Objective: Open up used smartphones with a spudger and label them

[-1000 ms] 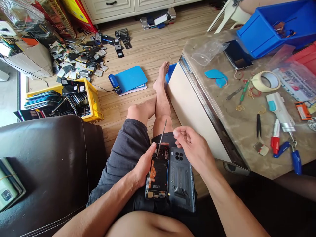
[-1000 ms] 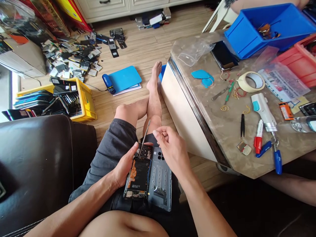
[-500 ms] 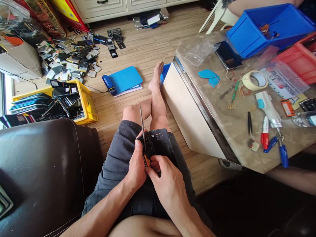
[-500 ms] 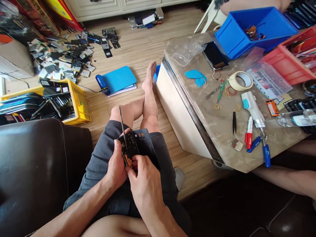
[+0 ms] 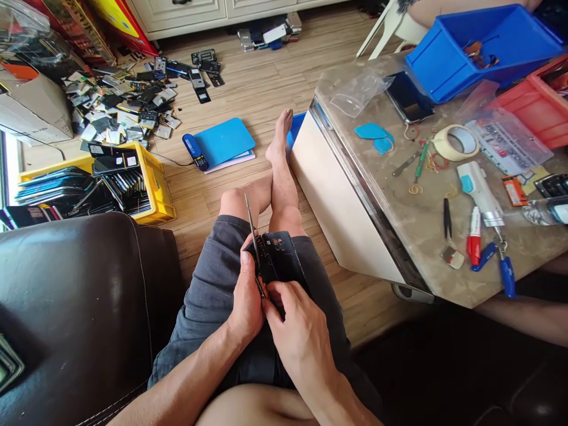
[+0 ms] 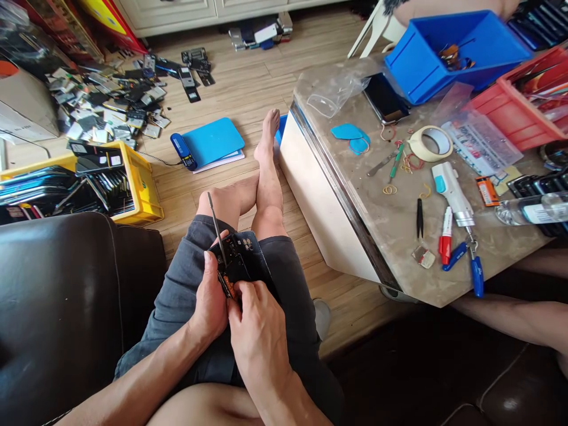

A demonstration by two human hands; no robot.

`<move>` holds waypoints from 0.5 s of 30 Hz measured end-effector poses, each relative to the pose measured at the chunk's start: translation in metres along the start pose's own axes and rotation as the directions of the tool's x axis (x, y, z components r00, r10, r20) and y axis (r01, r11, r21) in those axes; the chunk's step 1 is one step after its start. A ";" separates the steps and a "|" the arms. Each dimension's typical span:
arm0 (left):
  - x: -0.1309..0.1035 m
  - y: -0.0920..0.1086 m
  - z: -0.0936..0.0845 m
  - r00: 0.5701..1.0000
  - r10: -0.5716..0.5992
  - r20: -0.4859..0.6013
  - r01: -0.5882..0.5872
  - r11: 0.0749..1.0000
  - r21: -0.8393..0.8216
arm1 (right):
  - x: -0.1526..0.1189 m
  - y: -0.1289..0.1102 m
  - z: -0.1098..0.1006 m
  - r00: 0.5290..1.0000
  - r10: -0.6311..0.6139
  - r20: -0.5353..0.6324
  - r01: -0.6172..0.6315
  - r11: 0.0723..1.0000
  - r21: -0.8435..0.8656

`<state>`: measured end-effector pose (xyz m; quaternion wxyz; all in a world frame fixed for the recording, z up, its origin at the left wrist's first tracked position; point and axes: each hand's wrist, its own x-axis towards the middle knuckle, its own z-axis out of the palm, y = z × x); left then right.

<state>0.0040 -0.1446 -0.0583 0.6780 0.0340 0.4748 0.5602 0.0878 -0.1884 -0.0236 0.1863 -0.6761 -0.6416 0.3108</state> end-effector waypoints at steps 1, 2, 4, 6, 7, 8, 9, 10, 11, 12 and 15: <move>-0.001 0.000 0.000 1.000 -0.007 -0.001 0.007 1.000 -0.003 | 0.001 -0.001 0.000 1.000 0.023 0.011 -0.023 1.000 0.012; -0.002 0.001 0.000 1.000 -0.012 -0.007 0.012 1.000 -0.003 | 0.002 -0.002 -0.001 0.998 0.052 0.026 -0.054 0.998 0.042; -0.003 0.002 0.000 0.998 -0.052 -0.045 0.052 0.999 0.003 | 0.004 -0.003 -0.001 0.991 0.115 0.068 -0.123 0.984 0.132; -0.004 0.004 0.000 0.986 -0.135 -0.101 0.136 0.991 0.005 | 0.006 -0.003 -0.002 0.977 0.174 0.124 -0.199 0.952 0.231; -0.004 0.004 0.001 0.979 -0.168 -0.113 0.169 0.986 -0.001 | 0.007 -0.002 -0.002 0.969 0.197 0.149 -0.233 0.932 0.279; -0.003 0.005 0.002 0.979 -0.174 -0.110 0.174 0.985 -0.010 | 0.007 0.000 -0.003 0.963 0.216 0.163 -0.260 0.909 0.325; -0.003 0.005 0.003 0.984 -0.148 -0.095 0.146 0.989 -0.022 | 0.008 0.002 -0.004 0.959 0.233 0.162 -0.278 0.886 0.371; -0.002 0.006 0.004 0.992 -0.103 -0.071 0.100 0.994 -0.035 | 0.008 0.005 -0.005 0.958 0.245 0.150 -0.285 0.864 0.415; -0.001 0.006 0.006 0.997 -0.057 -0.049 0.054 0.997 -0.050 | 0.008 0.008 -0.006 0.959 0.251 0.130 -0.283 0.848 0.448; -0.001 0.006 0.007 0.999 -0.027 -0.033 0.025 0.998 -0.062 | 0.008 0.010 -0.007 0.961 0.251 0.112 -0.274 0.841 0.466; -0.001 0.007 0.010 0.999 -0.048 -0.009 0.047 0.997 -0.067 | 0.010 0.013 -0.008 0.963 0.241 0.118 -0.268 0.857 0.441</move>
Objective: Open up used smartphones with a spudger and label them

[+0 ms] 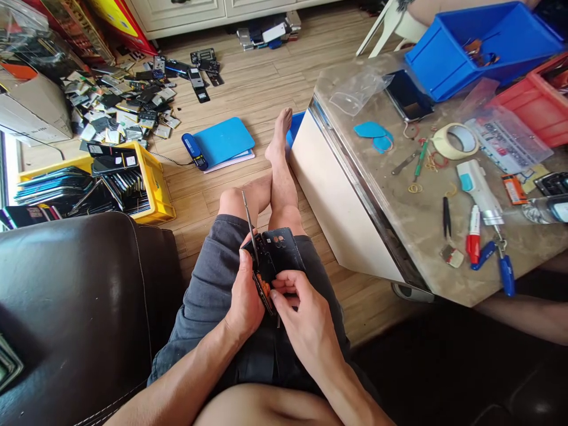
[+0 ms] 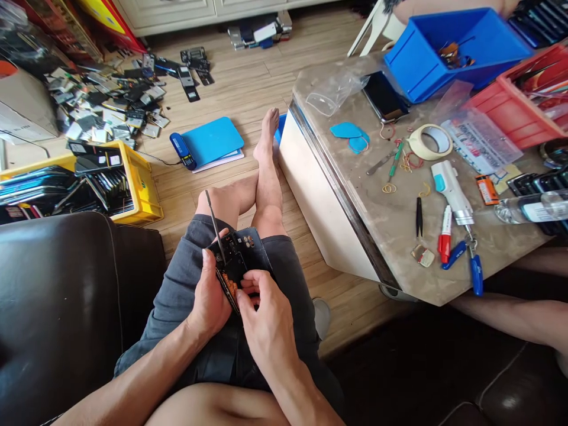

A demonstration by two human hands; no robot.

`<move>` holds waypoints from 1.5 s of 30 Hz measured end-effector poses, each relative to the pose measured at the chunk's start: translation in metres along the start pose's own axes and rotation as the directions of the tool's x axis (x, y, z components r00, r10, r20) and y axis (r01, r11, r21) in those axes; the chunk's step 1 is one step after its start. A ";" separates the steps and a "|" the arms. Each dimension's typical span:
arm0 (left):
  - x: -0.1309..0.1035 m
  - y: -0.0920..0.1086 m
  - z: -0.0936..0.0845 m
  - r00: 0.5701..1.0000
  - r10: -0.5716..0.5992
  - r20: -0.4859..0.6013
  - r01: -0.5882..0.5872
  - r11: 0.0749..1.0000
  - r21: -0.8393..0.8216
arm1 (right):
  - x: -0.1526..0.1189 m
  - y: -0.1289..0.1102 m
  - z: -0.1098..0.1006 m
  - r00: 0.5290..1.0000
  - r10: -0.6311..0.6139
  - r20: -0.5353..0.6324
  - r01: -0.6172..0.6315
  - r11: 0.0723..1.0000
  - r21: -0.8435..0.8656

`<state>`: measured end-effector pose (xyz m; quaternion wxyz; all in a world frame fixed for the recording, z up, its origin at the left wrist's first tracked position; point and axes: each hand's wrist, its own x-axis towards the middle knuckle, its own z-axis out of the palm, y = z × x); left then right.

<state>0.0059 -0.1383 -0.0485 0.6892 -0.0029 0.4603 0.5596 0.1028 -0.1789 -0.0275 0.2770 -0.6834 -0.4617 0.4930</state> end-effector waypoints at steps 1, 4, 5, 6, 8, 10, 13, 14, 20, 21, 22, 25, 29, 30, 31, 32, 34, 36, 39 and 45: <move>0.000 0.000 0.000 1.000 -0.008 0.006 0.008 1.000 0.007 | 0.001 -0.001 0.000 1.000 0.002 0.010 -0.002 1.000 -0.027; 0.001 -0.002 -0.003 1.000 0.018 0.023 -0.018 0.999 0.032 | 0.006 -0.005 0.003 1.000 -0.008 0.017 0.010 0.996 -0.093; 0.002 -0.003 -0.004 0.999 0.032 0.023 -0.033 0.999 0.041 | 0.007 -0.006 0.004 0.999 -0.019 0.033 0.021 0.997 -0.080; 0.003 -0.004 -0.005 0.999 0.046 0.019 -0.046 0.998 0.049 | 0.008 -0.006 0.004 0.998 -0.032 0.061 0.035 0.998 -0.043; 0.006 -0.005 -0.007 0.998 0.070 -0.002 -0.069 0.995 0.066 | 0.008 -0.002 0.002 0.988 -0.067 0.141 0.058 0.996 0.064; 0.008 -0.006 -0.009 0.997 0.078 -0.013 -0.077 0.994 0.078 | 0.008 0.004 -0.001 0.975 -0.096 0.201 0.065 0.986 0.153; 0.010 -0.006 -0.009 0.999 0.036 0.007 -0.036 0.997 0.063 | 0.007 0.015 -0.007 0.974 -0.107 0.200 0.059 0.971 0.231; 0.010 -0.006 -0.009 1.000 0.006 0.013 -0.007 0.999 0.049 | 0.008 0.017 -0.009 0.975 -0.104 0.195 0.053 0.967 0.250; 0.007 0.001 -0.005 0.998 -0.064 0.015 0.064 0.998 0.003 | 0.011 0.014 -0.010 0.966 -0.060 0.250 0.050 0.998 0.047; 0.007 0.001 -0.005 0.997 -0.075 0.025 0.075 0.997 0.012 | 0.012 0.012 -0.009 0.965 -0.061 0.255 0.071 0.997 -0.028; 0.007 0.002 -0.006 0.995 -0.088 0.039 0.087 0.996 0.024 | 0.014 0.011 -0.008 0.963 -0.073 0.259 0.103 0.989 -0.102; 0.008 0.002 -0.007 0.995 -0.070 0.069 0.067 0.997 0.041 | 0.022 0.008 -0.006 0.939 -0.168 0.301 0.250 0.934 -0.257; 0.009 0.001 -0.005 0.996 -0.013 0.089 0.009 0.999 0.043 | 0.035 0.004 -0.008 0.845 -0.320 0.428 0.467 0.832 -0.301; 0.009 0.002 -0.005 0.995 -0.014 0.096 0.009 0.998 0.055 | 0.038 0.003 -0.009 0.821 -0.350 0.452 0.506 0.812 -0.291; 0.009 0.002 -0.006 0.995 -0.014 0.097 0.008 0.998 0.069 | 0.039 0.002 -0.010 0.800 -0.376 0.467 0.536 0.798 -0.275; 0.008 0.003 -0.006 0.995 -0.011 0.095 0.003 0.996 0.088 | 0.040 0.000 -0.011 0.786 -0.398 0.473 0.555 0.792 -0.255; 0.007 0.005 -0.008 0.996 -0.002 0.092 -0.011 0.989 0.147 | 0.039 -0.002 -0.012 0.777 -0.421 0.468 0.562 0.799 -0.214; 0.006 0.008 -0.011 0.994 0.006 0.108 -0.030 0.975 0.222 | 0.035 -0.003 -0.011 0.782 -0.423 0.458 0.549 0.816 -0.183; 0.003 0.011 -0.017 0.990 0.001 0.144 -0.047 0.945 0.323 | 0.026 -0.001 -0.008 0.803 -0.406 0.436 0.511 0.845 -0.156; 0.004 0.009 -0.025 0.967 -0.078 0.244 -0.028 0.914 0.406 | 0.014 0.006 -0.005 0.863 -0.362 0.352 0.414 0.906 -0.085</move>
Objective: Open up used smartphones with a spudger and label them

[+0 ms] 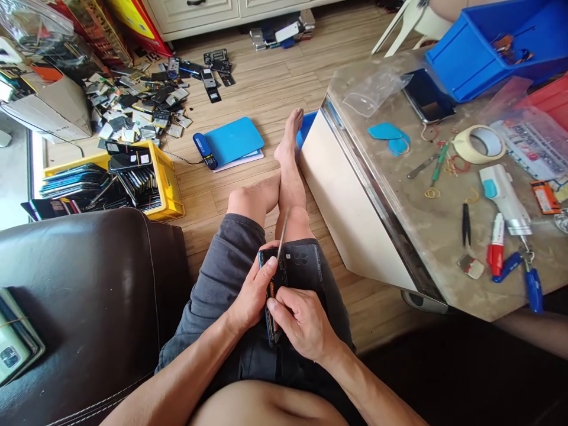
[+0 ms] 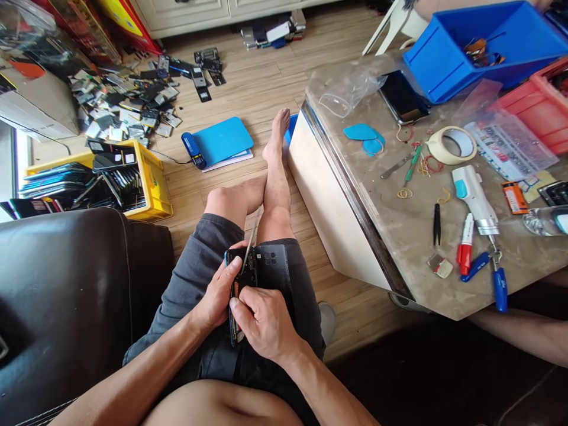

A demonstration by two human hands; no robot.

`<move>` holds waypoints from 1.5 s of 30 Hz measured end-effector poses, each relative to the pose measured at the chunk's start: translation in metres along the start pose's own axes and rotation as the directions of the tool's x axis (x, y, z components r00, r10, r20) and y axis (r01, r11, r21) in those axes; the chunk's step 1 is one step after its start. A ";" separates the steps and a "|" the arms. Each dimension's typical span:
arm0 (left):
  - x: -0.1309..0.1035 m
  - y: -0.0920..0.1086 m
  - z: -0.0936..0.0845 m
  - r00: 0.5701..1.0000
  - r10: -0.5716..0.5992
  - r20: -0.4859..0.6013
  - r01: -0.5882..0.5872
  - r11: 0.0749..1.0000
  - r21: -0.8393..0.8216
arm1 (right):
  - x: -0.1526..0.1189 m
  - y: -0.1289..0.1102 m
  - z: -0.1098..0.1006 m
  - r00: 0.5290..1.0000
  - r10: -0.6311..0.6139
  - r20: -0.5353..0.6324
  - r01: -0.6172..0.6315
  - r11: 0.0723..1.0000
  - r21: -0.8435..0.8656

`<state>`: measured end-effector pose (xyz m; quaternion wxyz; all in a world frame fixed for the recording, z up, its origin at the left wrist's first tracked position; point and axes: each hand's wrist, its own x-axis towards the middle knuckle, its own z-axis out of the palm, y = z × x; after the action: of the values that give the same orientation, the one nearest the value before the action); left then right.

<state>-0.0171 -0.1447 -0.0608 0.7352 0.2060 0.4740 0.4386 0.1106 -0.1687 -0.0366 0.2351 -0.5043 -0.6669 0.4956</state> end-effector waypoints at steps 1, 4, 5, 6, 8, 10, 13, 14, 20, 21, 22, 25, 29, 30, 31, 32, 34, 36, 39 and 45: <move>0.000 -0.001 0.000 1.000 0.003 0.023 -0.003 1.000 -0.008 | -0.001 0.000 0.000 1.000 0.003 0.000 -0.003 1.000 0.007; 0.001 -0.002 -0.001 0.998 -0.002 0.066 0.004 1.000 -0.019 | -0.003 0.001 -0.002 1.000 -0.007 0.005 0.007 1.000 0.010; 0.001 -0.002 -0.001 0.997 -0.011 0.070 0.012 1.000 -0.017 | -0.003 0.002 -0.003 1.000 -0.013 0.005 0.013 1.000 0.008; 0.001 -0.003 -0.001 0.997 -0.020 0.071 0.021 1.000 -0.009 | -0.004 0.002 -0.004 1.000 -0.021 0.003 0.021 1.000 0.007; 0.001 -0.003 -0.002 0.997 -0.032 0.070 0.032 0.999 0.006 | -0.005 0.004 -0.004 1.000 -0.026 -0.002 0.026 1.000 0.013; 0.002 -0.004 -0.003 0.996 -0.039 0.076 0.038 0.999 0.011 | -0.006 0.005 -0.004 1.000 -0.013 -0.001 0.013 0.999 0.033; 0.004 -0.004 -0.002 0.993 -0.066 0.094 0.066 0.998 0.001 | -0.009 0.007 -0.005 1.000 0.022 -0.008 -0.021 0.997 0.080; 0.005 -0.004 -0.002 0.991 -0.081 0.105 0.082 0.997 -0.004 | -0.010 0.008 -0.006 0.999 0.034 -0.010 -0.033 0.995 0.098; 0.009 -0.002 0.002 0.981 -0.158 0.114 0.156 0.987 0.029 | -0.014 0.011 -0.008 0.987 0.155 0.036 -0.159 0.959 0.233; 0.009 -0.001 0.002 0.980 -0.168 0.109 0.165 0.986 0.033 | -0.015 0.011 -0.009 0.984 0.171 0.042 -0.176 0.950 0.257; 0.009 -0.001 0.002 0.978 -0.179 0.107 0.176 0.984 0.032 | -0.016 0.011 -0.009 0.982 0.182 0.046 -0.187 0.941 0.281; 0.007 -0.002 0.001 0.972 -0.198 0.128 0.196 0.980 0.027 | -0.021 0.010 -0.009 0.976 0.209 0.055 -0.215 0.918 0.334; 0.002 0.000 0.001 0.960 -0.240 0.143 0.241 0.970 0.007 | -0.026 0.009 -0.008 0.973 0.222 0.058 -0.227 0.891 0.393; 0.001 0.001 0.001 0.957 -0.254 0.141 0.258 0.966 -0.005 | -0.027 0.008 -0.007 0.973 0.223 0.057 -0.226 0.880 0.418; 0.000 0.002 0.001 0.954 -0.266 0.141 0.271 0.962 -0.018 | -0.029 0.008 -0.006 0.973 0.224 0.056 -0.225 0.867 0.444; -0.001 0.003 0.001 0.951 -0.273 0.146 0.280 0.959 -0.030 | -0.031 0.007 -0.006 0.973 0.224 0.061 -0.226 0.854 0.469; -0.003 0.004 0.000 0.949 -0.276 0.152 0.286 0.957 -0.049 | -0.037 0.006 -0.007 0.969 0.238 0.073 -0.241 0.826 0.510; -0.005 0.002 -0.003 0.947 -0.282 0.157 0.298 0.950 -0.090 | -0.044 0.006 -0.012 0.949 0.312 0.044 -0.278 0.765 0.581; -0.009 0.001 -0.006 0.940 -0.292 0.179 0.321 0.933 -0.163 | -0.056 0.004 -0.023 0.884 0.461 -0.076 -0.291 0.672 0.681; -0.018 0.005 0.002 0.949 -0.275 0.154 0.289 0.954 -0.080 | -0.059 -0.004 -0.034 0.950 0.273 -0.152 -0.223 0.933 0.283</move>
<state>-0.0207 -0.1569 -0.0477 0.8314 0.1289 0.4226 0.3370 0.1592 -0.2075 -0.0085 0.2971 -0.5937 -0.5008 0.5554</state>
